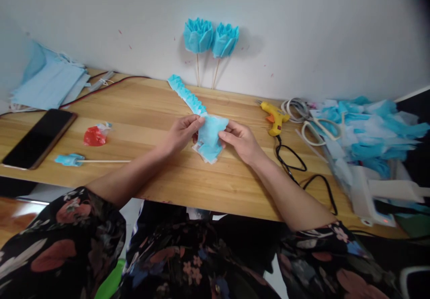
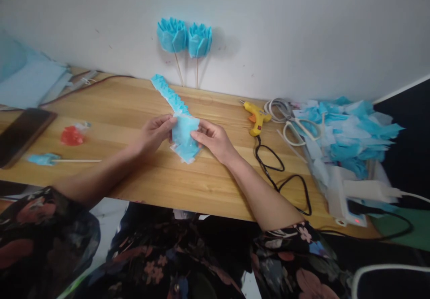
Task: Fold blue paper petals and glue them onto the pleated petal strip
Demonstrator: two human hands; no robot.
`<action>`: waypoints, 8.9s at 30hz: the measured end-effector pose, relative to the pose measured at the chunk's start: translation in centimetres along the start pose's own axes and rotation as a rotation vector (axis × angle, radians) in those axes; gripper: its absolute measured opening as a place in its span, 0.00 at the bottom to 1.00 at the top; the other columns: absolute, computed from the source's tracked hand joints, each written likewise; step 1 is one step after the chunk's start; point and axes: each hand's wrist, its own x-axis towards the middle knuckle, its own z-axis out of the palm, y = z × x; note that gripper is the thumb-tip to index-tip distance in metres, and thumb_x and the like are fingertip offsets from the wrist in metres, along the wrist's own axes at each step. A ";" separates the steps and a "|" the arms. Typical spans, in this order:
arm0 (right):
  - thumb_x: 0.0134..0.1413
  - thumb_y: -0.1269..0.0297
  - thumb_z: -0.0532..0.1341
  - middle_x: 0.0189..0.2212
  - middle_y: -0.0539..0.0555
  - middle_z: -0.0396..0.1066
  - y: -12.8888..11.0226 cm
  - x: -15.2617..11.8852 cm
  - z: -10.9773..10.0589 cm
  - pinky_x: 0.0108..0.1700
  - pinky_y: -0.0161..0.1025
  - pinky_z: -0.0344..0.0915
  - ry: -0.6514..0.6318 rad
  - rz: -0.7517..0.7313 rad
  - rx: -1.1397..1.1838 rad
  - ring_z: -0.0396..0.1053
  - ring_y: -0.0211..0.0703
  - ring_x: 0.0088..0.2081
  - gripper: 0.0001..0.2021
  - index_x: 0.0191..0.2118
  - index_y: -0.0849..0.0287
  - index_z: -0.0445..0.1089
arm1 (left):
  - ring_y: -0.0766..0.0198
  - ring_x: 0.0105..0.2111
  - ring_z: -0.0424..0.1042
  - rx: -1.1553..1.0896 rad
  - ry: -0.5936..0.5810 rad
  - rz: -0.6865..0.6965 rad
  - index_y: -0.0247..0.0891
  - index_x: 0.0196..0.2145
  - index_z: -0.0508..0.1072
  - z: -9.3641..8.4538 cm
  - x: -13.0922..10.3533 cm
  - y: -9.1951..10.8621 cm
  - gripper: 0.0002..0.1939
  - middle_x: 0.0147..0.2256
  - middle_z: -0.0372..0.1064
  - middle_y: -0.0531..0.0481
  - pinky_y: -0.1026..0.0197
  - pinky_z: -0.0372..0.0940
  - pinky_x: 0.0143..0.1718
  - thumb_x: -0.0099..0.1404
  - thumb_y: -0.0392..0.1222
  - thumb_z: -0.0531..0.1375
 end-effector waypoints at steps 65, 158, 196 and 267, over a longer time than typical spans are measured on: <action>0.60 0.50 0.65 0.25 0.49 0.73 0.1 -0.4 0.7 0.32 0.36 0.66 0.128 -0.118 -0.243 0.67 0.36 0.27 0.15 0.30 0.56 0.76 | 0.64 0.36 0.75 0.305 0.050 0.320 0.35 0.49 0.78 0.6 -0.6 -0.2 0.19 0.36 0.79 0.46 0.63 0.70 0.38 0.60 0.42 0.70; 0.57 0.49 0.68 0.22 0.46 0.69 0.1 -0.1 -0.3 0.28 0.37 0.59 0.324 -0.172 -0.413 0.62 0.36 0.24 0.15 0.30 0.55 0.73 | 0.67 0.25 0.75 -0.066 0.056 0.022 0.35 0.35 0.73 0.1 -0.4 0.8 0.10 0.27 0.74 0.51 0.63 0.75 0.31 0.66 0.45 0.66; 0.47 0.52 0.74 0.27 0.44 0.73 -0.1 0.6 0.1 0.21 0.31 0.63 0.221 -0.095 0.050 0.65 0.29 0.20 0.20 0.40 0.56 0.72 | 0.66 0.27 0.75 -0.036 -0.113 -0.087 0.32 0.41 0.76 0.2 -0.7 0.5 0.23 0.29 0.74 0.50 0.65 0.72 0.31 0.63 0.58 0.68; 0.46 0.50 0.75 0.36 0.51 0.78 -0.7 -0.2 0.7 0.45 0.42 0.70 0.032 0.080 -0.003 0.73 0.42 0.39 0.18 0.40 0.55 0.77 | 0.69 0.20 0.71 -0.015 0.092 0.024 0.36 0.31 0.72 1.1 -0.4 0.4 0.13 0.22 0.70 0.54 0.67 0.69 0.23 0.66 0.47 0.66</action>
